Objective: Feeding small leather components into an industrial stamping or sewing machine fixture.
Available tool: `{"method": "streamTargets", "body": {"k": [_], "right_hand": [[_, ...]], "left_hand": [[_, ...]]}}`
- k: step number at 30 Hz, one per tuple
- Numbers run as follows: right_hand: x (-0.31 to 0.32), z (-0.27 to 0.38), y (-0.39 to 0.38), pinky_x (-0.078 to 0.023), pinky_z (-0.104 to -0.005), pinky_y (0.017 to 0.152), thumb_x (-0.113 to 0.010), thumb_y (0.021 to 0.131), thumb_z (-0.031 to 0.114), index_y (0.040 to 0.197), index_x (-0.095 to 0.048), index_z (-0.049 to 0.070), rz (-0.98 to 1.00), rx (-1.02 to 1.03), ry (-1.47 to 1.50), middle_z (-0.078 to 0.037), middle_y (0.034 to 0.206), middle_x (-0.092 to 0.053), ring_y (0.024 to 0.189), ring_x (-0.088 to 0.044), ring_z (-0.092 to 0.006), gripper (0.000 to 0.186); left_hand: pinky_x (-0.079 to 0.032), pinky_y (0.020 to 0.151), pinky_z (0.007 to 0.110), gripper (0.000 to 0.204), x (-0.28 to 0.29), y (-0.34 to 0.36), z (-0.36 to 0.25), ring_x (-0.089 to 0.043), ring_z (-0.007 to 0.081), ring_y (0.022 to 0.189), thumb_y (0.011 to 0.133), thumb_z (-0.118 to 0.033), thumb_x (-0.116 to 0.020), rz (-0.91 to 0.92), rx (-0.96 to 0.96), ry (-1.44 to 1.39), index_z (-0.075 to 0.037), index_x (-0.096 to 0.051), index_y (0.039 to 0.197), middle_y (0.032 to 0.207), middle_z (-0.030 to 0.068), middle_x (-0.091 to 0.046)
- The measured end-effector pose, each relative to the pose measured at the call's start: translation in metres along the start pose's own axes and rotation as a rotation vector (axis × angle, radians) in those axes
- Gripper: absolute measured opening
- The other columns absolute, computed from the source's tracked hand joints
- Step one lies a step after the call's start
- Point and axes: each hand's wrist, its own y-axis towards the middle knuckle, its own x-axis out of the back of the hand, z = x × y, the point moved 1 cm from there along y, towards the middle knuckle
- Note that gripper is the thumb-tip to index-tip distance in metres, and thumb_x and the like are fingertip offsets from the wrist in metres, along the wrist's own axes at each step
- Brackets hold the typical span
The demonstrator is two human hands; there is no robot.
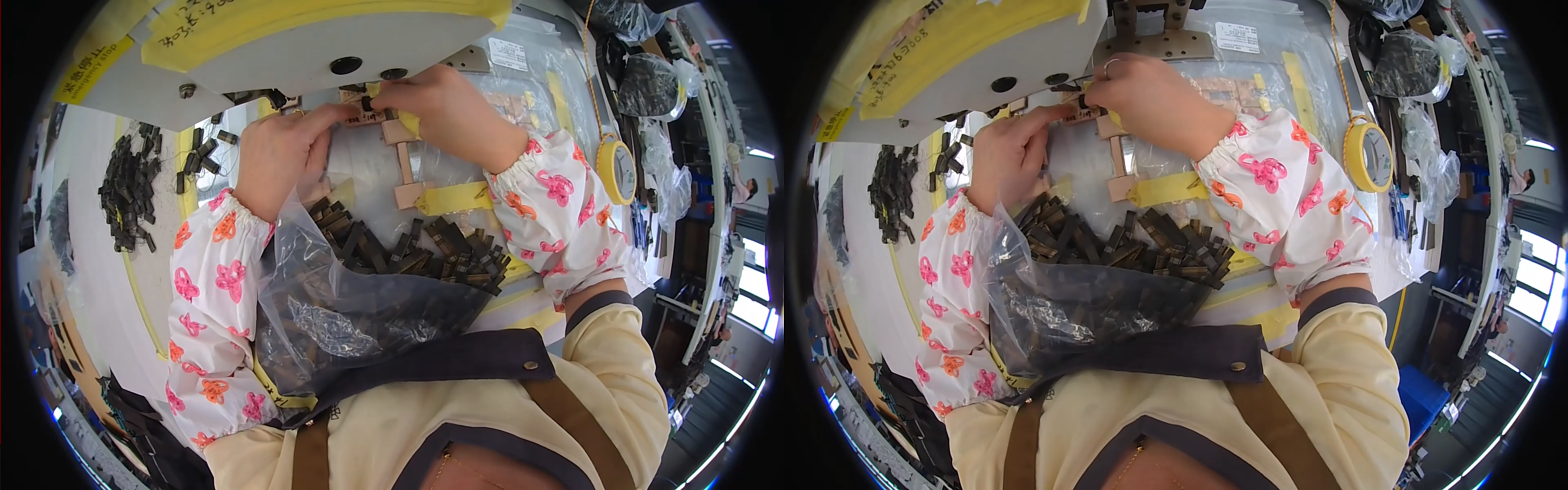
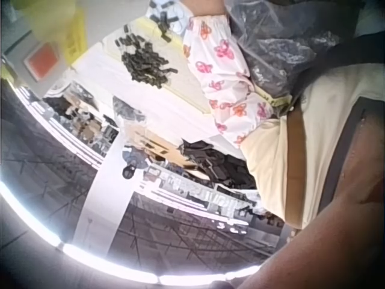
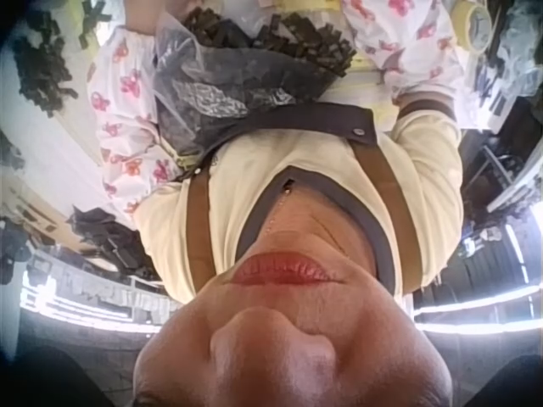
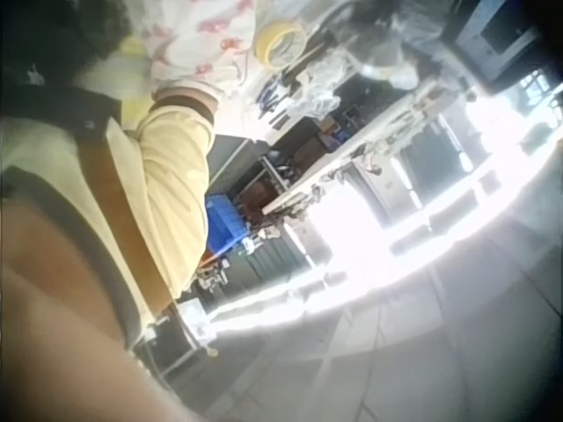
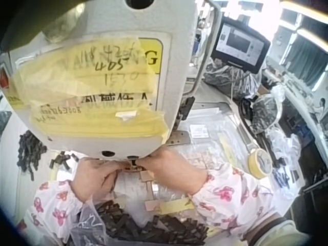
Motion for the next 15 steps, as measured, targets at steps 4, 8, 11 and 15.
{"method": "streamTargets", "body": {"k": [4, 8, 11, 15], "right_hand": [[0.002, 0.003, 0.005, -0.049, -0.0371, 0.071, -0.057, 0.066, -0.001, 0.081, -0.065, 0.005, 0.091, 0.028, -0.109, -0.012, 0.083, -0.062, 0.082, -0.059, -0.0299, 0.018], [0.001, 0.001, 0.006, -0.049, -0.0377, 0.069, -0.057, 0.067, 0.0, 0.083, -0.065, 0.004, 0.058, 0.039, 0.002, -0.012, 0.081, -0.061, 0.08, -0.059, -0.0304, 0.018], [0.001, -0.006, 0.002, -0.049, -0.0388, 0.07, -0.057, 0.068, 0.001, 0.084, -0.065, 0.005, 0.034, 0.016, 0.039, -0.012, 0.082, -0.061, 0.079, -0.058, -0.0313, 0.019], [0.003, -0.003, 0.0, -0.049, -0.0374, 0.071, -0.056, 0.066, -0.011, 0.089, -0.065, 0.002, 0.088, -0.071, 0.024, -0.016, 0.089, -0.063, 0.082, -0.06, -0.0339, 0.028]], "left_hand": [[-0.044, 0.046, 0.035, 0.03, -0.004, 0.001, 0.0, -0.058, 0.0248, 0.052, 0.073, -0.007, -0.056, -0.056, -0.068, 0.004, -0.021, -0.062, 0.099, 0.059, 0.0054, -0.058], [-0.045, 0.046, 0.035, 0.032, 0.001, 0.001, -0.001, -0.058, 0.0246, 0.052, 0.073, -0.007, -0.056, -0.05, -0.1, 0.058, -0.022, -0.062, 0.1, 0.06, 0.005, -0.058], [-0.046, 0.053, 0.039, 0.039, 0.001, 0.007, -0.006, -0.057, 0.0292, 0.056, 0.077, -0.003, -0.051, 0.023, -0.127, 0.086, -0.021, -0.06, 0.11, 0.059, 0.0102, -0.056], [-0.045, 0.051, 0.037, 0.036, -0.004, 0.009, -0.004, -0.056, 0.0281, 0.053, 0.079, -0.003, -0.05, 0.046, -0.086, 0.1, -0.021, -0.06, 0.109, 0.056, 0.0095, -0.055]]}}
